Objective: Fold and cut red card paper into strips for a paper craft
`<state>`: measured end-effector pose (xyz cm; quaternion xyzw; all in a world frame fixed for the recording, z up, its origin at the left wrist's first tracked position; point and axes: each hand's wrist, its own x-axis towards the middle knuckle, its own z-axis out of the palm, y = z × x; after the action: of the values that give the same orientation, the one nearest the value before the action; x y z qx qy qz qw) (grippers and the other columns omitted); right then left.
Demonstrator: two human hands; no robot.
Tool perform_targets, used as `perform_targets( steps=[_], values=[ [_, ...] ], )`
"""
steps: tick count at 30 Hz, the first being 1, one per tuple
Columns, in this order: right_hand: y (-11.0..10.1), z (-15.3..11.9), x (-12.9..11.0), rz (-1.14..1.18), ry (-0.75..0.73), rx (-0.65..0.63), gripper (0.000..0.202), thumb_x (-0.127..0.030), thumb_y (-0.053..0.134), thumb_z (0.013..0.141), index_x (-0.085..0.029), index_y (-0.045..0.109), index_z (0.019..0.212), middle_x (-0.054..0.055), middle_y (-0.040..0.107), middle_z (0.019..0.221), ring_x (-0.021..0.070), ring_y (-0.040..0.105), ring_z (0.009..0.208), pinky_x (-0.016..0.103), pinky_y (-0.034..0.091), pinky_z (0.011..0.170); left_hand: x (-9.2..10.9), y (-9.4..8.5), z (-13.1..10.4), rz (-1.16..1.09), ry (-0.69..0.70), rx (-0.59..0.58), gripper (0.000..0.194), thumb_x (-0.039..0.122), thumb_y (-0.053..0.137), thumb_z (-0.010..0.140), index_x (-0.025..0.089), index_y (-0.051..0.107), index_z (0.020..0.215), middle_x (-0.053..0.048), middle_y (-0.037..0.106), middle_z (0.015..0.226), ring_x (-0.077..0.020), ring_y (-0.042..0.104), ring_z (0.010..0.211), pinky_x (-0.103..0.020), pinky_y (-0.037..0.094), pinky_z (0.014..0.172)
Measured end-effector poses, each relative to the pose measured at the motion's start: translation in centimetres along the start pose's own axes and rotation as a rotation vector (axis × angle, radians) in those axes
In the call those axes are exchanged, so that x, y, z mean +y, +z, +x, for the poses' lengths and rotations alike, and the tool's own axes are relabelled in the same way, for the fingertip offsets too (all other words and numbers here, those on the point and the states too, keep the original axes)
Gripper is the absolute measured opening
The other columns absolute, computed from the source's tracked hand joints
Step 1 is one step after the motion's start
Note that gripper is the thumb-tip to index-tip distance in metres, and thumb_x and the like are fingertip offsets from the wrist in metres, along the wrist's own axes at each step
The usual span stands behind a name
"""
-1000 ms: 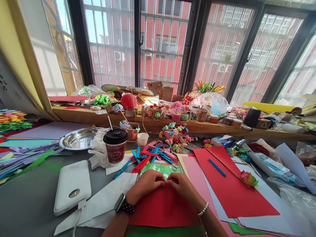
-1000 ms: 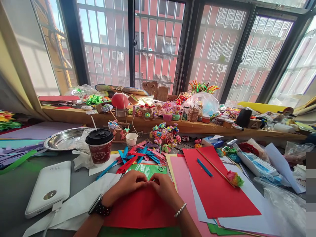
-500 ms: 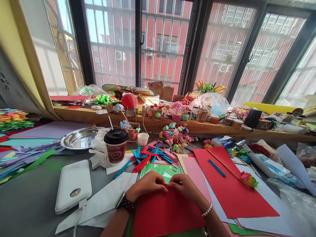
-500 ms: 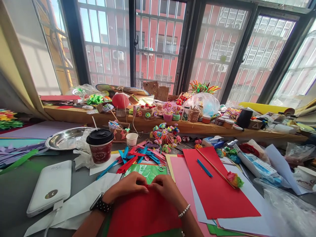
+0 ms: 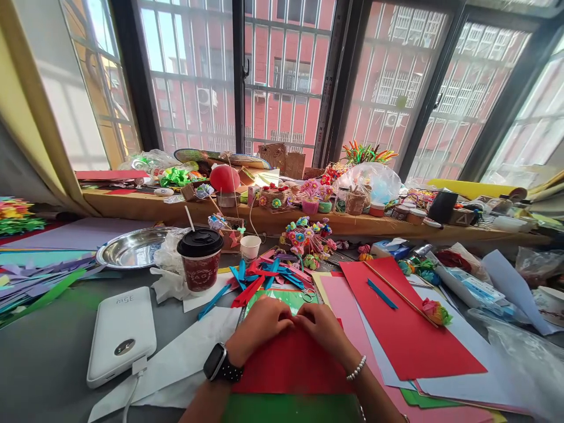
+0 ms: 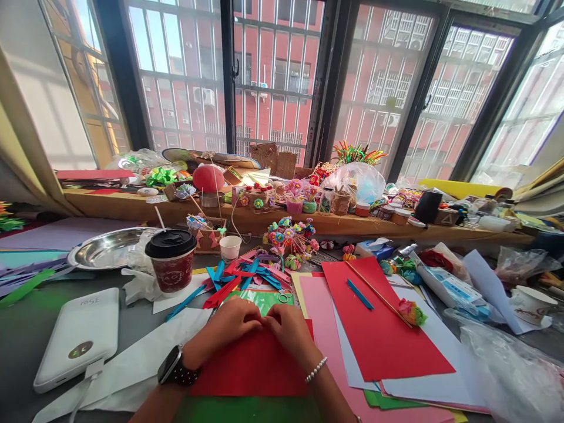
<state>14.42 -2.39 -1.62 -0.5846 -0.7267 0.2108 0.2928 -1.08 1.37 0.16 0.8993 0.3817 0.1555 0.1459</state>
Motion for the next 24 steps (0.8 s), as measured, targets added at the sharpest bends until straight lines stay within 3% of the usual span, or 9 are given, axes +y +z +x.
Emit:
perform_targets(
  steps=[7,24],
  values=[
    [0.0,-0.2,-0.4,0.042,-0.001,-0.006,0.021,-0.031,0.049,0.074,-0.016,0.061,0.066,0.001,0.060,0.061,0.0125,0.049,0.056,0.020,0.031,0.049,-0.4,0.3,-0.1,-0.132,-0.078,-0.093,0.020,0.036,0.054,0.065,0.018,0.062,0.068,0.000,0.057,0.060,-0.0137,0.045,0.057,-0.022,0.024,0.049],
    [-0.9,-0.3,0.5,0.089,-0.033,-0.032,0.023,-0.034,0.049,0.075,-0.015,0.060,0.067,0.001,0.060,0.062,0.0116,0.048,0.056,0.019,0.032,0.049,-1.1,0.4,-0.4,-0.159,-0.059,-0.036,0.027,0.044,0.054,0.064,0.017,0.058,0.064,0.002,0.053,0.058,-0.0116,0.043,0.057,-0.021,0.022,0.048]
  ],
)
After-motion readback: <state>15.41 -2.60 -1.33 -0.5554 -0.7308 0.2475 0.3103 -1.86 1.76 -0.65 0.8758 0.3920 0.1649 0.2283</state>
